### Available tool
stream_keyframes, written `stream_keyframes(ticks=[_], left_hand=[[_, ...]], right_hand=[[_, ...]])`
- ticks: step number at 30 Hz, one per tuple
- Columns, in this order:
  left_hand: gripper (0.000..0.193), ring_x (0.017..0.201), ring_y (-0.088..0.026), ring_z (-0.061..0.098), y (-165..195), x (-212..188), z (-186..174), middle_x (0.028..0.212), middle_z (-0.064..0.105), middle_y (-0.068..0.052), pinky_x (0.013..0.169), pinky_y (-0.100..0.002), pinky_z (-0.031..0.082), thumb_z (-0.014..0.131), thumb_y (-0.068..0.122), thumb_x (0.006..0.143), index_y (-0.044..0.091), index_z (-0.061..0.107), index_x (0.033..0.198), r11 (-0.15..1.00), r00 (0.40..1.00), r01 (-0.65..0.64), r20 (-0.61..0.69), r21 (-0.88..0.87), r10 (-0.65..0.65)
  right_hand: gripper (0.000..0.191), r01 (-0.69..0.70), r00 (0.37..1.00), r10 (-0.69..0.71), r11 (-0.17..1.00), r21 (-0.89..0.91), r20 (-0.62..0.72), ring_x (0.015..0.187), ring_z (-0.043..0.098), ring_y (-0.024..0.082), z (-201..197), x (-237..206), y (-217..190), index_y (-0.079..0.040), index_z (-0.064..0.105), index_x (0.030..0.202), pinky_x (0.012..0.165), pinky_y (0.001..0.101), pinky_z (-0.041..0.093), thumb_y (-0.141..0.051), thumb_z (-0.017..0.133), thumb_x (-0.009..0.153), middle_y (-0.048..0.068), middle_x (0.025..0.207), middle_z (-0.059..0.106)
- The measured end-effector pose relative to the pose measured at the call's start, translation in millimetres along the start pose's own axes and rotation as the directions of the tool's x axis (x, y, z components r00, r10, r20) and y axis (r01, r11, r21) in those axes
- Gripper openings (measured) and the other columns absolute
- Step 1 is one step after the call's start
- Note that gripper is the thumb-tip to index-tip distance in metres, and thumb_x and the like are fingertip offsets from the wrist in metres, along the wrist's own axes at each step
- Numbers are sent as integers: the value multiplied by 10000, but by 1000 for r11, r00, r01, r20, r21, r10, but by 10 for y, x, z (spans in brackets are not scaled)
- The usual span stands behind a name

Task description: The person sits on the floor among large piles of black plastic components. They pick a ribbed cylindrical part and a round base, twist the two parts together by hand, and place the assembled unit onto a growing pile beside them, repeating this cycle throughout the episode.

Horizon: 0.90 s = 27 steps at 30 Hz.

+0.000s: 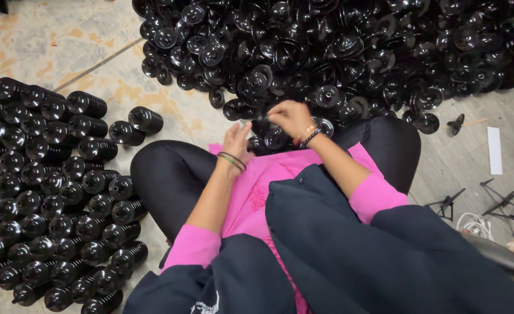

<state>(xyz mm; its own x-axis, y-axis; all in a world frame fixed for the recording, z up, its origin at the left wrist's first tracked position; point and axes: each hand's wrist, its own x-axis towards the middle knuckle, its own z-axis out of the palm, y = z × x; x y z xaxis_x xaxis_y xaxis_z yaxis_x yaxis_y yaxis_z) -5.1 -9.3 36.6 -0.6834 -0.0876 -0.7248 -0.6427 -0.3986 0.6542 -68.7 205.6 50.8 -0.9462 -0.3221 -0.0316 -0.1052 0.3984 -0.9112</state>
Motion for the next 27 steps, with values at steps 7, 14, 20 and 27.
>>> stream_keyframes(ticks=[7,14,20,27], left_hand=[[525,655,-199,586,-52,311,-216,858,548,-107,474,-288,356,727,588,1040,86,574,1070,920,976,-155,90,-359,199],[655,828,-221,658,160,224,-201,1092,625,-51,697,-365,585,622,666,879,171,575,1306,919,999,-17,26,-394,30],[795,994,-269,680,113,195,-221,1254,633,-92,802,-404,600,539,739,882,169,520,1437,926,971,65,237,-373,27],[793,1063,-255,675,20,111,-29,1234,624,-105,836,-467,620,376,750,918,154,503,1425,944,857,128,513,-303,48]], right_hand=[[257,-47,999,48,991,-123,10,936,744,291,475,45,-447,-63,727,1077,826,364,584,-279,724,937,141,999,765],[418,56,998,-55,800,-597,20,1058,635,429,670,210,-377,-102,667,1205,865,512,528,-67,650,789,226,1136,671],[404,1,979,69,939,344,-191,834,668,230,289,42,-111,-59,619,1304,739,344,550,11,705,915,104,963,684],[388,-267,958,191,866,422,213,719,633,105,503,-440,-182,-66,594,1367,631,259,521,-131,690,996,55,866,668]])
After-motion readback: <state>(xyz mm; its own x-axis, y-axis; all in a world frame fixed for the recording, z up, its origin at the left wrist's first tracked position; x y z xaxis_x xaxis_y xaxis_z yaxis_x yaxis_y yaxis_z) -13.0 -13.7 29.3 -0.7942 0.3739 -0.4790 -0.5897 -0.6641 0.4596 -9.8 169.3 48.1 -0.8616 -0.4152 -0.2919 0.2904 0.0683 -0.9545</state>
